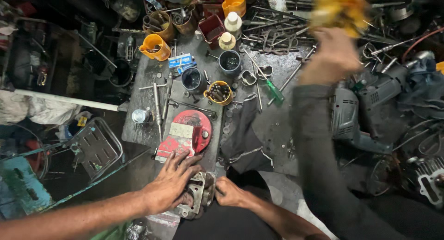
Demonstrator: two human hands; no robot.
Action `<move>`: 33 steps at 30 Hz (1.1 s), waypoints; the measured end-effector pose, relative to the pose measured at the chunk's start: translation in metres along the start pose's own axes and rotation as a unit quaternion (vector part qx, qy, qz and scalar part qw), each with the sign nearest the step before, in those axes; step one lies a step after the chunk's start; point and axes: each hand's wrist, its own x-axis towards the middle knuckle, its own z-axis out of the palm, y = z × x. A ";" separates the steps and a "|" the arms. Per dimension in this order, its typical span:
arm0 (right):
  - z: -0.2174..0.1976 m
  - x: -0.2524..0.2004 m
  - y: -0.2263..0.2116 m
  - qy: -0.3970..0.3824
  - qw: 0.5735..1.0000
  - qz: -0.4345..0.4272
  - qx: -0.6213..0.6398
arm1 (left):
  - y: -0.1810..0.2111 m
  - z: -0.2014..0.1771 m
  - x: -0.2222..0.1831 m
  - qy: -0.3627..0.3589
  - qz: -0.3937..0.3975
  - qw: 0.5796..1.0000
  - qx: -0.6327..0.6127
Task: The person secures a metal engine component in a bench vise and uses a power drill to work on it. They handle a small gear-like part and a drill bit before attaching the bit to the drill and operating it on the secured component.
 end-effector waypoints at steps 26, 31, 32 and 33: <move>0.012 -0.023 0.046 0.018 0.998 0.022 0.053 | -0.013 0.003 -0.001 0.019 0.052 0.996 -0.072; 0.013 -0.026 0.053 0.043 0.998 0.050 -0.007 | -0.008 0.006 -0.001 0.022 0.022 0.999 -0.016; 0.014 -0.024 0.053 0.016 0.998 0.057 0.019 | -0.006 0.006 -0.001 0.024 0.016 1.000 -0.006; 0.014 -0.023 0.053 -0.011 0.997 0.064 0.045 | -0.005 0.006 0.001 0.026 0.011 1.000 0.005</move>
